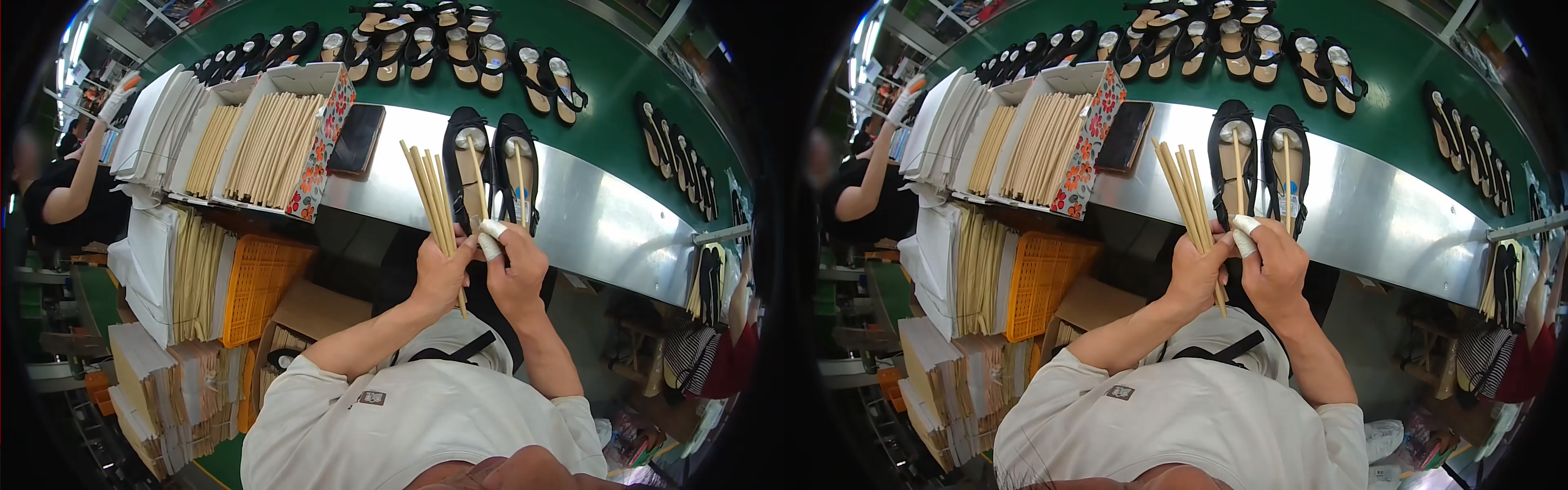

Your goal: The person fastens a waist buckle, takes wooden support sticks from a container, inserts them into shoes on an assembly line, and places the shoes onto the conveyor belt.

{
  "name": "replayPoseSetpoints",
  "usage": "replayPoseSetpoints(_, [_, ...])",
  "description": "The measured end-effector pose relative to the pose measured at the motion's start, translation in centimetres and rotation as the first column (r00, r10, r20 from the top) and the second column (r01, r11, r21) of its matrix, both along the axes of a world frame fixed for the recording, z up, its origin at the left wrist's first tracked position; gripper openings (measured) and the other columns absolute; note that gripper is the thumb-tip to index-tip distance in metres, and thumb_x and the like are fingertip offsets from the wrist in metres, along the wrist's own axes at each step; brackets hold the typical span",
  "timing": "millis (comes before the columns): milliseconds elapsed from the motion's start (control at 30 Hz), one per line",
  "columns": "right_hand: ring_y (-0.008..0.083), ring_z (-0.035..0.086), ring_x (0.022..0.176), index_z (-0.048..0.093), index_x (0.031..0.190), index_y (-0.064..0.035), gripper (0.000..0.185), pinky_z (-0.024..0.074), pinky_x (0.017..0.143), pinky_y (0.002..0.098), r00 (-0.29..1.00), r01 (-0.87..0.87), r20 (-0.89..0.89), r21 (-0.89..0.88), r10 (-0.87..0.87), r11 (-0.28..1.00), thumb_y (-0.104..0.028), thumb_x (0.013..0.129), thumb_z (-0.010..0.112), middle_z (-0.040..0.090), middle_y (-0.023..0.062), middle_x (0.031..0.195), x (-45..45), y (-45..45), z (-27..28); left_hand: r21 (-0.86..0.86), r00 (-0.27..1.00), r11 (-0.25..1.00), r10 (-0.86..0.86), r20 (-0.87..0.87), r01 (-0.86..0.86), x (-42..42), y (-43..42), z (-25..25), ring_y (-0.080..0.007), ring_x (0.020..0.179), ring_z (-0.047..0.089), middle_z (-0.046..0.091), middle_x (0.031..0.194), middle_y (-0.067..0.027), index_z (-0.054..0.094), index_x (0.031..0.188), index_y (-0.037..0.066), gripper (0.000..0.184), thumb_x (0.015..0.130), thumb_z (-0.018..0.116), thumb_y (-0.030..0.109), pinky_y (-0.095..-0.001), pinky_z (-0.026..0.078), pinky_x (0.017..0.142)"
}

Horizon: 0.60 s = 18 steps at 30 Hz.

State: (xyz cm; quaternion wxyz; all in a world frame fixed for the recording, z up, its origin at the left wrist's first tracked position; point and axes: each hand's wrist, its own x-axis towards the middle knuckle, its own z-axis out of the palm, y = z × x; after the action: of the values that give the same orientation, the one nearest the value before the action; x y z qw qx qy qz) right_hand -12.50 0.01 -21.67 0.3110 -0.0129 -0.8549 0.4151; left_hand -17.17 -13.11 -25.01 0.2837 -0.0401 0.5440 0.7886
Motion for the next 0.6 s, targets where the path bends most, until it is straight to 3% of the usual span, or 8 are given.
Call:
replayPoseSetpoints(133, [0.0334,0.072,0.085,0.072,0.107,0.0017,0.023,0.0579,0.072,0.0386,0.993,0.045,-0.113,0.168,-0.026,0.985,0.010,0.085,0.073,0.071,0.0161,0.099,-0.4,0.0,-1.1,0.018,0.999,0.999,-0.038,-0.006,0.038,-0.2,-0.3,0.1,-0.0153,0.085,0.077,0.070,0.100,-0.0096,0.054,0.120,-0.002,0.026,0.103,0.068,0.011,-0.0217,0.046,0.044])
replayPoseSetpoints(267, [0.0325,0.070,0.083,0.072,0.106,0.0005,0.025,0.0567,0.071,0.0386,0.996,0.035,-0.088,0.201,-0.017,0.979,0.011,0.083,0.073,0.071,0.0149,0.097,-0.2,0.0,-0.9,0.055,0.997,0.998,-0.020,0.070,0.016,-0.4,-0.7,0.4,-0.0143,0.083,0.075,0.069,0.099,-0.0091,0.054,0.121,0.000,0.025,0.104,0.067,0.013,-0.0222,0.046,0.044])
replayPoseSetpoints(333, [0.0305,0.070,0.081,0.073,0.107,-0.0004,0.026,0.0562,0.070,0.0367,0.996,-0.042,0.081,-0.021,0.044,0.999,0.011,0.083,0.073,0.070,0.0138,0.096,-0.1,0.2,-0.4,0.076,0.994,0.997,-0.031,0.104,0.023,-0.5,-1.0,0.4,-0.0136,0.084,0.073,0.068,0.100,-0.0089,0.053,0.121,0.001,0.026,0.104,0.067,0.014,-0.0224,0.046,0.044])
replayPoseSetpoints(433, [0.0277,0.070,0.080,0.073,0.108,-0.0008,0.026,0.0563,0.071,0.0356,0.969,-0.068,0.225,-0.145,0.100,0.987,0.010,0.084,0.073,0.070,0.0133,0.095,-0.1,0.6,0.7,0.194,0.971,0.980,-0.006,0.240,-0.042,0.1,-0.8,1.9,-0.0107,0.084,0.068,0.066,0.106,-0.0072,0.051,0.120,0.005,0.027,0.105,0.068,0.019,-0.0223,0.044,0.044])
replayPoseSetpoints(600, [0.0302,0.075,0.085,0.066,0.117,0.0032,0.032,0.0598,0.073,0.0368,0.953,-0.135,0.263,-0.079,0.151,0.988,0.009,0.085,0.072,0.068,0.0158,0.098,0.0,1.0,0.9,0.140,0.990,0.990,-0.020,0.139,0.000,0.6,-0.2,1.6,-0.0060,0.079,0.063,0.065,0.099,-0.0019,0.052,0.118,0.010,0.022,0.108,0.065,0.025,-0.0208,0.044,0.047])
